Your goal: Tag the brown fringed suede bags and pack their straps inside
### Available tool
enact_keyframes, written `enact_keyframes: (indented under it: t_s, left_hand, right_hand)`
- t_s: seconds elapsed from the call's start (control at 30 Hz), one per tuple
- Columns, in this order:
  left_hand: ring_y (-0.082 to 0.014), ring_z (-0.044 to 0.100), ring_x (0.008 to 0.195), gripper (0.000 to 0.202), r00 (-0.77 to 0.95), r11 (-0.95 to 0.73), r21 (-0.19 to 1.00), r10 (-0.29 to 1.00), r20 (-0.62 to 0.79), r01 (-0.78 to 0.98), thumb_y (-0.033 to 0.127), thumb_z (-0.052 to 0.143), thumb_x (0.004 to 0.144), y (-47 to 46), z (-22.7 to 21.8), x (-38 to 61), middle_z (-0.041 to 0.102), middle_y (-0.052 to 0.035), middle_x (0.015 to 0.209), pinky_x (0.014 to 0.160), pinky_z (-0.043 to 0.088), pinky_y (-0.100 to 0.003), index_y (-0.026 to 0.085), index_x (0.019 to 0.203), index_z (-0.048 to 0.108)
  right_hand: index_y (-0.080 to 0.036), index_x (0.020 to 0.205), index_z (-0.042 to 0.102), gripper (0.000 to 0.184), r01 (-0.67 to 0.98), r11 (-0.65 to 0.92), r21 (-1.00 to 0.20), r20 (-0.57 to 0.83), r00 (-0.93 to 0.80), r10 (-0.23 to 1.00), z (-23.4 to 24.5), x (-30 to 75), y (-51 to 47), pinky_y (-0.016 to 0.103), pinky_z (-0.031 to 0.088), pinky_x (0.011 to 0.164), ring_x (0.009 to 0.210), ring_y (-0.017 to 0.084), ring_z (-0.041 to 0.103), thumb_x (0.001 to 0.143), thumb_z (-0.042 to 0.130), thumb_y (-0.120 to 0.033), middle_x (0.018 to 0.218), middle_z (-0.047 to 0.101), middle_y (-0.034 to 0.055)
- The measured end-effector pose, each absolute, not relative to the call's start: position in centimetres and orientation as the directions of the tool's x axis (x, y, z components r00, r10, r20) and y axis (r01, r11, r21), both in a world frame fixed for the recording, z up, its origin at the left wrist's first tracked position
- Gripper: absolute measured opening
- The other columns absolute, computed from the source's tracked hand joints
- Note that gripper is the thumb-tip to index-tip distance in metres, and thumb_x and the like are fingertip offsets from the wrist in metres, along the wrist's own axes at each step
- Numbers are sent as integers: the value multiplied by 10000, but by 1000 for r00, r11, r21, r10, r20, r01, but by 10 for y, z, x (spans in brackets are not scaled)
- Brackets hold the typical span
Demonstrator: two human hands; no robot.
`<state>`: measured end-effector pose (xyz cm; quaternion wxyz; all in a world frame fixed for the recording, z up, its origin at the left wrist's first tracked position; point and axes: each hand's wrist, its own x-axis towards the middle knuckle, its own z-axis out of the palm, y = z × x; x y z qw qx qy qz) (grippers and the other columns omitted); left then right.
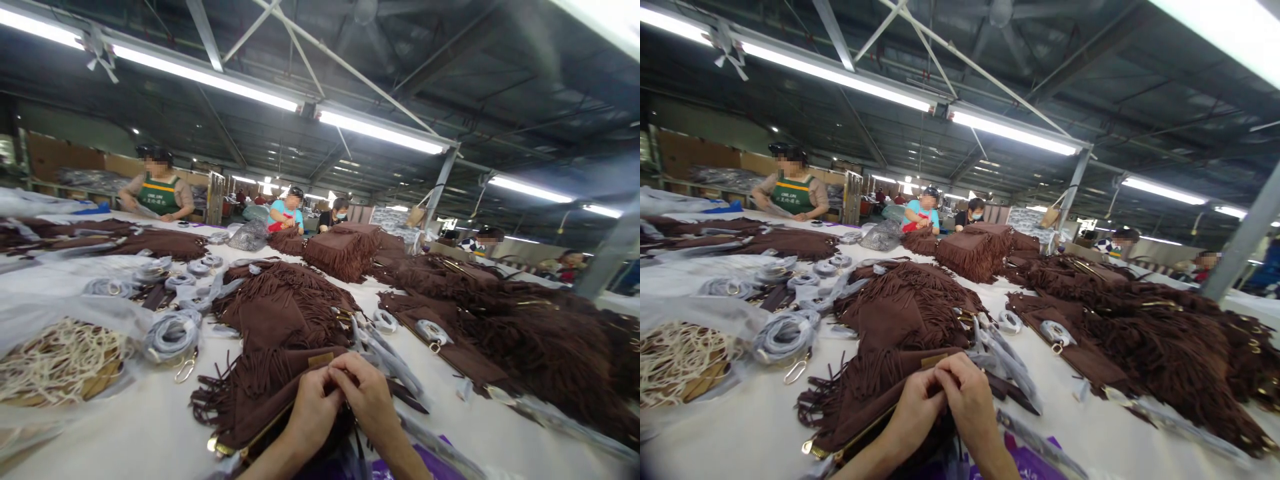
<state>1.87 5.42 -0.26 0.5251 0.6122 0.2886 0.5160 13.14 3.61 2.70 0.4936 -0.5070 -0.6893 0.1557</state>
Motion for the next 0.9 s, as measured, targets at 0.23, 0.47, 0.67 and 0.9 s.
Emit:
enact_keyframes:
  t_s: [0.23, 0.47, 0.67, 0.9]
  left_hand:
    - [-129, 577, 518, 229, 325, 72, 920, 944, 62, -385, 314, 696, 584, 68, -10, 20, 630, -4, 583, 524, 475, -241, 152, 706, 588]
    - [-113, 559, 477, 275, 343, 27, 943, 935, 93, -332, 406, 684, 639, 66, -10, 19, 622, -2, 578, 455, 428, -208, 154, 678, 582]
    - [-78, 396, 466, 197, 327, -154, 966, 920, 217, -208, 316, 590, 738, 63, -11, 18, 475, 52, 521, 460, 303, -194, 165, 616, 556]
    - [-124, 457, 616, 170, 337, -278, 949, 888, 313, -150, 245, 547, 754, 60, -7, 16, 524, 21, 601, 594, 354, -218, 163, 605, 556]
  right_hand:
    - [-188, 747, 628, 489, -2, 156, -988, 150, 261, 954, 10, 158, 34, 194, 434, 392, 488, 127, 572, 635, 766, -643, 667, 667, 19]
    - [-181, 750, 682, 513, 61, 158, -986, 167, 186, 968, 8, 157, 29, 195, 476, 396, 490, 137, 607, 588, 795, -654, 606, 656, 5]
    - [-180, 757, 694, 471, 123, 193, -973, 208, 130, 969, 6, 156, 26, 177, 463, 380, 463, 120, 594, 659, 765, -635, 596, 623, -11]
    - [-189, 818, 676, 390, 83, 212, -974, 219, 78, 973, -5, 162, 27, 174, 471, 410, 491, 116, 610, 763, 724, -573, 650, 636, -8]
